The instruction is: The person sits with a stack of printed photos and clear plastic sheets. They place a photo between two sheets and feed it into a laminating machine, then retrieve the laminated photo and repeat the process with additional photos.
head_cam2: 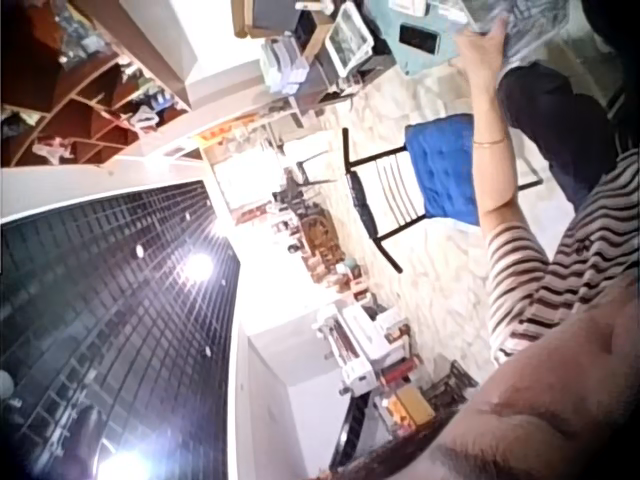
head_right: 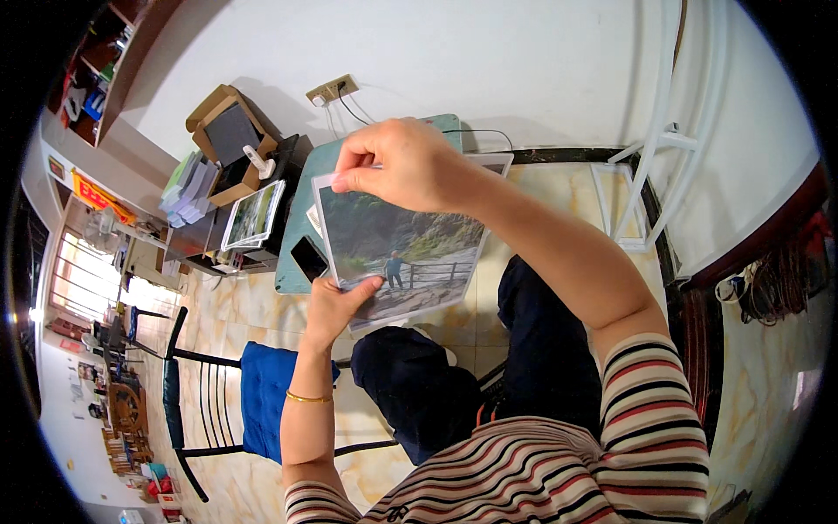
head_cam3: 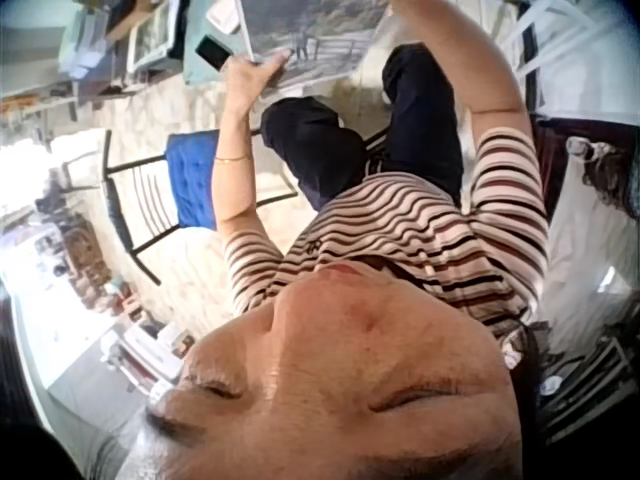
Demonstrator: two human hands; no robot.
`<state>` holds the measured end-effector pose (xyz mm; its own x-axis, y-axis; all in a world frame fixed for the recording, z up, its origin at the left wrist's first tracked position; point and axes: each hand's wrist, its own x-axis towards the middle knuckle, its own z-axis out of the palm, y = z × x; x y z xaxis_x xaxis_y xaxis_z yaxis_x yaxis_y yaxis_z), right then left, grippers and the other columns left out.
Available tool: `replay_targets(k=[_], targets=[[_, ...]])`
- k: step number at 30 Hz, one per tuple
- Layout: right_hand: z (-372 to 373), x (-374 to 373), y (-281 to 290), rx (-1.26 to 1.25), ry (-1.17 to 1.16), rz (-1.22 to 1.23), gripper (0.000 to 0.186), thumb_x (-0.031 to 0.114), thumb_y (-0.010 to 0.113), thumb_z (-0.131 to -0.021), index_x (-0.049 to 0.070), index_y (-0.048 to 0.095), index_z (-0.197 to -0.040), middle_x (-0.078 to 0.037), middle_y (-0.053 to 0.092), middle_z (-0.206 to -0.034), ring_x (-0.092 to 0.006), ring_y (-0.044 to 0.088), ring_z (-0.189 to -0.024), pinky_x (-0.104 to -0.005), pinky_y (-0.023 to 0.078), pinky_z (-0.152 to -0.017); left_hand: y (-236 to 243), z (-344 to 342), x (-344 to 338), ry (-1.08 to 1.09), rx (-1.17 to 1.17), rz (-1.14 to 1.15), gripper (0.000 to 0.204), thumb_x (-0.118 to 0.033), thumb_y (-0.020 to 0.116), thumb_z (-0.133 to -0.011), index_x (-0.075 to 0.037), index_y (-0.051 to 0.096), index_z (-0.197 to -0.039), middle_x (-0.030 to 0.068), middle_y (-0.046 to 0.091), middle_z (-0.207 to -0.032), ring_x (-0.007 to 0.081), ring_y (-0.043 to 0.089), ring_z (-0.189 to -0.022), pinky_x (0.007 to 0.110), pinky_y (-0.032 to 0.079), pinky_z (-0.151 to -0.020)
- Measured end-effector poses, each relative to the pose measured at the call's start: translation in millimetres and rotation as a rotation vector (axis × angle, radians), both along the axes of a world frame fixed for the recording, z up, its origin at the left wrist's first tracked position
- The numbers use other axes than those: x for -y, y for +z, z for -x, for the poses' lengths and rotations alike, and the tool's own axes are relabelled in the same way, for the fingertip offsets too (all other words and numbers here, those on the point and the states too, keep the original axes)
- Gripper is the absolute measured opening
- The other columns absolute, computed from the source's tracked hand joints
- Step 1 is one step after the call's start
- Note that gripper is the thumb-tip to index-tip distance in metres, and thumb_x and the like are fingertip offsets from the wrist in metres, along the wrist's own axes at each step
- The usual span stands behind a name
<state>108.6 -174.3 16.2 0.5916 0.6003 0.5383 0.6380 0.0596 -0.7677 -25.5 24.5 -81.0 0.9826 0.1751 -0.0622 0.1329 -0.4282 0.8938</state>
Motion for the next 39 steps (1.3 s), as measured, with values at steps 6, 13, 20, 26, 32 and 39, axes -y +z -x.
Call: replay_targets(k=[6,13,20,26,32,39], targets=[[-6.0,15.0,8.9,-0.013,0.014,0.018,0.013,0.012,0.065,-0.086,-0.001,0.066,-0.088,-0.003,0.065,-0.076,-0.0062,0.054,-0.070,-0.0219,0.044,-0.064,-49.1,22.8,-14.4,-0.004,0.011,-0.002,0.019,-0.011,0.075,-0.079,0.003,0.068,-0.090,0.0011,0.066,-0.080,0.0069,0.057,-0.071,0.023,0.048,-0.066],[-9.2,20.1,7.5,-0.070,0.010,0.036,0.013,0.012,0.066,-0.086,-0.001,0.066,-0.087,-0.001,0.063,-0.075,-0.0044,0.052,-0.069,-0.0207,0.042,-0.063,-70.4,37.3,-53.4,-0.002,-0.191,-0.684,0.031,-0.014,0.068,-0.085,0.003,0.062,-0.111,0.0062,0.068,-0.099,0.0098,0.061,-0.087,0.025,0.049,-0.076],[1.4,9.1,-6.1,-0.069,0.062,0.085,0.011,0.012,0.067,-0.084,0.001,0.065,-0.085,0.000,0.061,-0.073,-0.0046,0.051,-0.069,-0.0218,0.042,-0.062,70.5,-4.9,6.1,-0.019,0.386,0.242,0.034,-0.008,0.062,-0.088,0.002,0.056,-0.119,0.0095,0.064,-0.108,0.0127,0.060,-0.097,0.027,0.047,-0.086],[9.6,-3.1,-9.5,-0.075,0.084,0.070,0.015,0.016,0.070,-0.080,0.002,0.066,-0.084,-0.005,0.064,-0.076,-0.0123,0.058,-0.072,-0.0268,0.046,-0.067,75.2,-27.5,31.2,0.000,0.422,0.019,0.017,-0.011,0.071,-0.083,0.002,0.068,-0.093,-0.0030,0.062,-0.075,0.0033,0.048,-0.068,0.020,0.041,-0.061],[-3.4,22.0,-21.4,0.047,-0.057,0.233,0.023,0.023,0.075,-0.071,0.004,0.066,-0.081,-0.009,0.061,-0.068,-0.0202,0.056,-0.062,-0.0321,0.043,-0.059,71.6,-21.7,21.3,0.185,0.436,-0.003,0.018,-0.014,0.073,-0.082,0.001,0.070,-0.090,-0.0071,0.059,-0.071,0.0010,0.044,-0.064,0.017,0.036,-0.057],[-16.8,50.9,-32.2,-0.095,-0.082,0.192,0.023,0.022,0.078,-0.071,0.004,0.069,-0.081,-0.005,0.062,-0.068,-0.0132,0.053,-0.062,-0.0297,0.042,-0.059,69.2,-10.5,-5.9,0.211,0.435,0.148,0.018,-0.014,0.073,-0.083,0.001,0.070,-0.093,-0.0046,0.063,-0.078,0.0022,0.048,-0.069,0.017,0.037,-0.063]])
